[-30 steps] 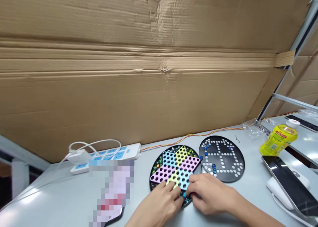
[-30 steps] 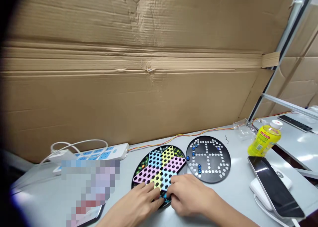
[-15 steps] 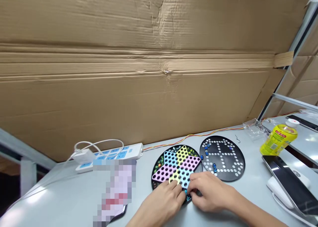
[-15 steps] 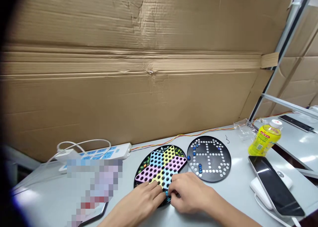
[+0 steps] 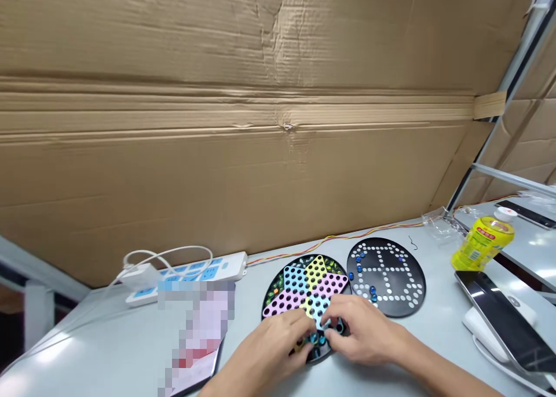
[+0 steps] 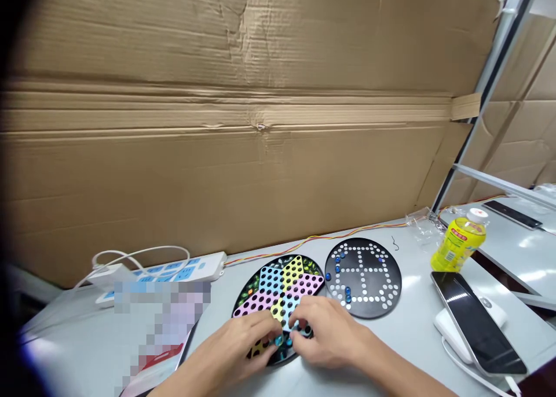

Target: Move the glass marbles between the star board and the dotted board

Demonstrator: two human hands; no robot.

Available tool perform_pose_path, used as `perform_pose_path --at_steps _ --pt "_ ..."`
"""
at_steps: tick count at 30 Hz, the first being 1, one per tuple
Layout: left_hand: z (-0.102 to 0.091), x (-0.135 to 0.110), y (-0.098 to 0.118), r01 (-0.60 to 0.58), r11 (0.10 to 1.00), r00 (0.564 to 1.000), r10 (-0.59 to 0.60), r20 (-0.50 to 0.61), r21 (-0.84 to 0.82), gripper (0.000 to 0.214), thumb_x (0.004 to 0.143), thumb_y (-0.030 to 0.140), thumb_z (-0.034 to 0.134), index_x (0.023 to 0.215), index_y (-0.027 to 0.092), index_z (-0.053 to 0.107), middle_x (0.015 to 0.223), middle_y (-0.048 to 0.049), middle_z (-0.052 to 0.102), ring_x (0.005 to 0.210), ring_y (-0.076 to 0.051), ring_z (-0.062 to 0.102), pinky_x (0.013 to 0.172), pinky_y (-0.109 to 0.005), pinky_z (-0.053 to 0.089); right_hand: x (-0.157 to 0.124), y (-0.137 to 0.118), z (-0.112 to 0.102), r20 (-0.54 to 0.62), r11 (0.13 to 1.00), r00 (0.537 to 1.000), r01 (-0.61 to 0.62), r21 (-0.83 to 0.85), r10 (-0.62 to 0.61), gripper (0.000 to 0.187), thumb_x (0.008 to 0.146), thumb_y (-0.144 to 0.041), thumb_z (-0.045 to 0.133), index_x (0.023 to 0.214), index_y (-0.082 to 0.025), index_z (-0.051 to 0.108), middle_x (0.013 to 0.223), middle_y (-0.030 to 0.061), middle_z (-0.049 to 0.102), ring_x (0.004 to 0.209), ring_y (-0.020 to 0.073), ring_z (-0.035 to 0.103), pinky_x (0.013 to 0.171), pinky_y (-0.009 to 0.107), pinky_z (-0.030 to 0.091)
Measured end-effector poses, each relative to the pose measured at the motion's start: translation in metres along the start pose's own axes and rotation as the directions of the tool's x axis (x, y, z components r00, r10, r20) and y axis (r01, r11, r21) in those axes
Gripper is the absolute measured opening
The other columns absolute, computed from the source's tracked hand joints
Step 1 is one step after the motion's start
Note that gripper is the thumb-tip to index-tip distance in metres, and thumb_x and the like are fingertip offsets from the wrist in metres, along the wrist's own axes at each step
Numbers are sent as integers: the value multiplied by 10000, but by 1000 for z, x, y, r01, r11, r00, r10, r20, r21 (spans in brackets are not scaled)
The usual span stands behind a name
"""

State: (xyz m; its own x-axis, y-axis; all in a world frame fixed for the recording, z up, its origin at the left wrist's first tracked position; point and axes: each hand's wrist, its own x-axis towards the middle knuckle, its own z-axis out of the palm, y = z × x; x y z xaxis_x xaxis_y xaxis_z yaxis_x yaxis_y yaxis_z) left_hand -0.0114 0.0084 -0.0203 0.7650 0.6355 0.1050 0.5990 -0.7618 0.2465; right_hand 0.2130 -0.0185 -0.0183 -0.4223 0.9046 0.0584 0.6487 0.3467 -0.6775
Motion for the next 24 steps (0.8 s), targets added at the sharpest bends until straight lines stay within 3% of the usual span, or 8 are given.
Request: perform_pose_path --at_steps 3,7,10,14,16,18,21,24 --pt "-14 5 2 -1 991 997 -9 -79 -132 137 831 116 574 890 230 623 833 23 689 699 -132 633 619 -213 456 4 -4 1 -21 961 999 -30 274 37 204 856 -349 604 941 -190 701 830 21 643 697 141 537 654 256 401" --pt "-27 20 9 -30 976 985 -8 -174 -217 84 876 167 598 904 229 646 820 19 698 711 -131 643 638 -213 483 9 -5 5 127 670 991 -128 732 50 505 918 -653 457 838 -173 593 636 -17 537 481 96 431 492 246 312" --pt "-24 32 14 -66 982 961 15 -275 -176 72 901 194 612 940 226 664 840 4 711 746 -147 665 666 -228 507 12 -4 9 150 504 984 -176 846 92 618 828 -804 489 789 -189 526 620 -31 508 440 68 376 444 231 237" --pt "-13 39 15 -43 989 933 -12 -361 -143 144 971 271 551 1036 230 672 941 -32 731 835 -172 688 720 -253 533 16 2 1 141 362 967 -212 908 213 551 771 -728 652 764 -195 514 599 -83 382 457 45 251 454 213 197" --pt "-10 35 12 -9 986 945 -47 -324 -169 184 991 286 513 1068 234 672 963 -37 727 850 -174 684 732 -257 528 18 11 -10 128 406 960 -223 886 248 512 792 -703 631 823 -197 563 583 -98 317 462 60 219 454 216 187" --pt "-10 29 9 32 979 974 -76 -214 -204 189 988 272 503 1023 235 685 939 -29 721 828 -167 674 721 -250 513 19 27 -24 1 621 956 -191 760 292 476 857 -665 549 854 -192 600 577 -79 355 485 91 295 477 230 248" --pt "-12 19 7 87 968 996 -86 14 -233 173 952 226 530 912 233 698 903 -13 707 806 -155 657 697 -231 484 17 59 -44 -315 948 912 -182 261 262 361 965 -463 432 818 -188 614 748 31 598 723 176 536 683 294 401" --pt "-15 14 13 123 978 988 -104 118 -168 168 918 172 547 892 230 702 944 -17 692 847 -162 644 721 -240 467 13 83 -53 -302 923 896 -371 -102 327 255 968 -326 438 911 -194 650 939 87 690 957 247 611 811 336 408"
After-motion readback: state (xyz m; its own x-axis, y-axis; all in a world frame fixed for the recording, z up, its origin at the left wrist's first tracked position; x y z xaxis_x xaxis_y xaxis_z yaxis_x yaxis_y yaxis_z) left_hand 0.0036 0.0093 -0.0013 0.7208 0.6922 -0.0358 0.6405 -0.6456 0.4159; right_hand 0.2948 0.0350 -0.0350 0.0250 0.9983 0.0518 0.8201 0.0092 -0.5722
